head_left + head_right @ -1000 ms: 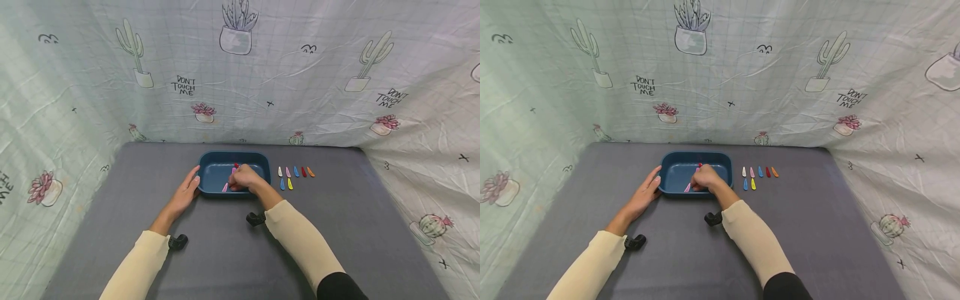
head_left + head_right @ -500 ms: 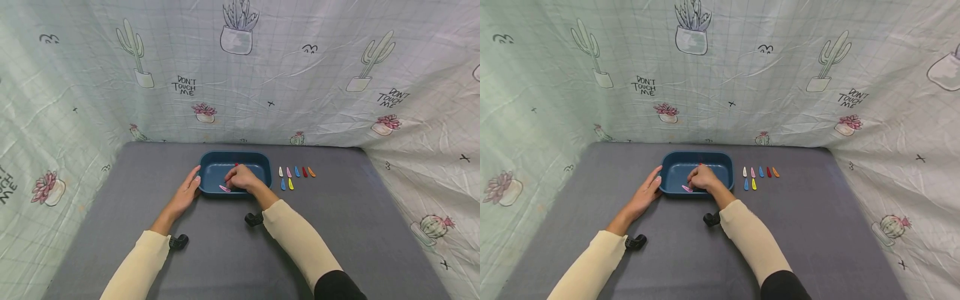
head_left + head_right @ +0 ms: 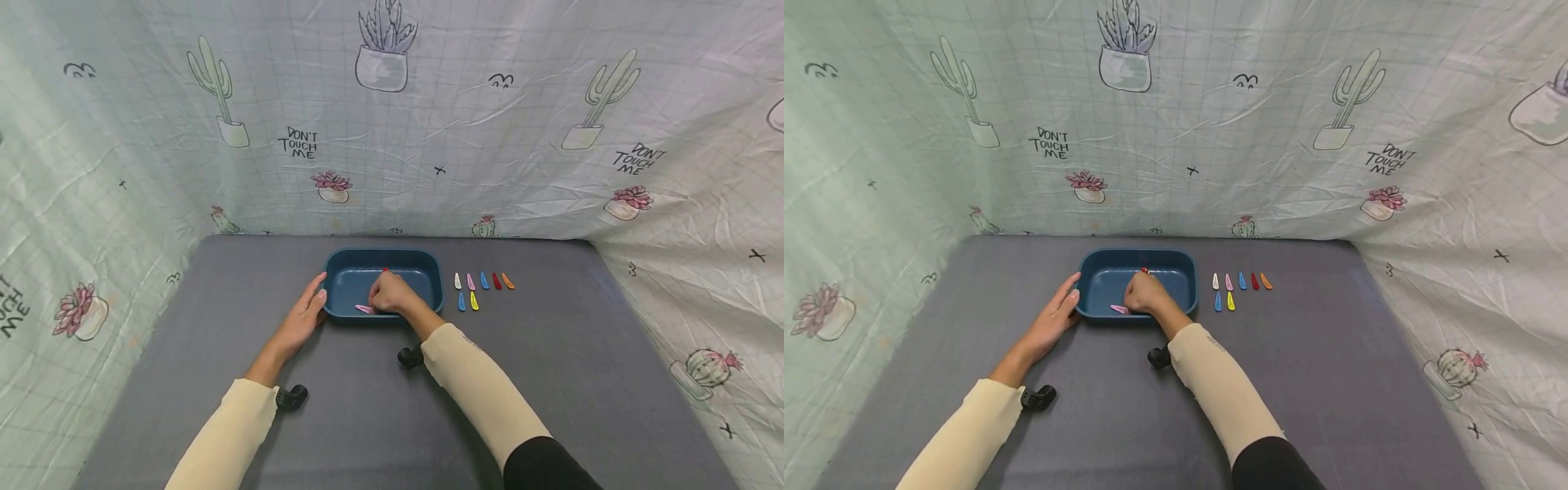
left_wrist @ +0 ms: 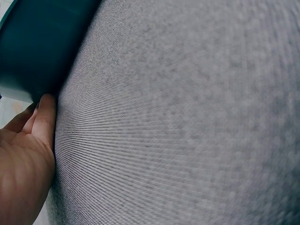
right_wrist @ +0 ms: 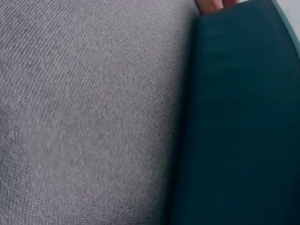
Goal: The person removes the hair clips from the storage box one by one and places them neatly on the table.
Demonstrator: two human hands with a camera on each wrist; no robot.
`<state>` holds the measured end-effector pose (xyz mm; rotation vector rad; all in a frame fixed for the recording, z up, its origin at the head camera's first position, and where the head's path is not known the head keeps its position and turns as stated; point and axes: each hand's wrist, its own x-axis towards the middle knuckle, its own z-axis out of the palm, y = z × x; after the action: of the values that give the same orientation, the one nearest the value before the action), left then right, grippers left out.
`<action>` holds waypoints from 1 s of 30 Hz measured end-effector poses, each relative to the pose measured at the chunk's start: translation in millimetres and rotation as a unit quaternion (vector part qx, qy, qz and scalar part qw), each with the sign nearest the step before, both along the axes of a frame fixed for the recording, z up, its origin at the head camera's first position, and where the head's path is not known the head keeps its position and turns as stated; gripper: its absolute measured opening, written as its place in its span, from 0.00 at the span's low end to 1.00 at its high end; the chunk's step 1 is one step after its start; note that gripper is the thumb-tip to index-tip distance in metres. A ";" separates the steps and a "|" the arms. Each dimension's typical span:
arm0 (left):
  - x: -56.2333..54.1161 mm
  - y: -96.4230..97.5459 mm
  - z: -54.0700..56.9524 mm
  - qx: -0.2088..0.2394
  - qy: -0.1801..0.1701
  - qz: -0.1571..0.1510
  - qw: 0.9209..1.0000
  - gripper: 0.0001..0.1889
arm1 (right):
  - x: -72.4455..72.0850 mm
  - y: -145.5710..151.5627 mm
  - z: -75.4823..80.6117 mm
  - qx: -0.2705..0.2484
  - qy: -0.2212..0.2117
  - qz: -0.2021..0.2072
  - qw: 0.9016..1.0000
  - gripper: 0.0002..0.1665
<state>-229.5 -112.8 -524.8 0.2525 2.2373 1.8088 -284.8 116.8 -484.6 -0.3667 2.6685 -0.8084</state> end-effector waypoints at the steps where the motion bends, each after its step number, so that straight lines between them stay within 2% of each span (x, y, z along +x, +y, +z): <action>1: 0.1 0.3 -0.3 0.002 0.000 0.000 1.000 0.29 | 0.0 -0.2 -0.5 0.003 0.000 0.001 1.000 0.08; 6: 0.8 0.7 -1.4 0.003 -0.001 0.002 1.000 0.30 | -0.4 1.8 -0.7 -0.011 -0.019 -0.010 1.000 0.14; 13: 1.2 1.6 -1.9 -0.001 0.001 0.001 1.000 0.31 | -1.6 11.8 -0.2 -0.075 -0.041 -0.031 0.996 0.14; 21: 1.2 1.1 -2.3 0.001 0.006 -0.001 1.000 0.31 | -1.6 23.6 6.8 -0.192 -0.070 -0.058 0.977 0.08; 30: 1.7 0.3 -0.5 0.001 0.004 -0.001 1.000 0.32 | 1.0 32.9 28.0 -0.235 -0.080 -0.096 0.964 0.03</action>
<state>-227.8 -112.5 -525.2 0.2625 2.2387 1.8127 -283.8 149.7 -456.6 -0.1407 2.3664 -1.4707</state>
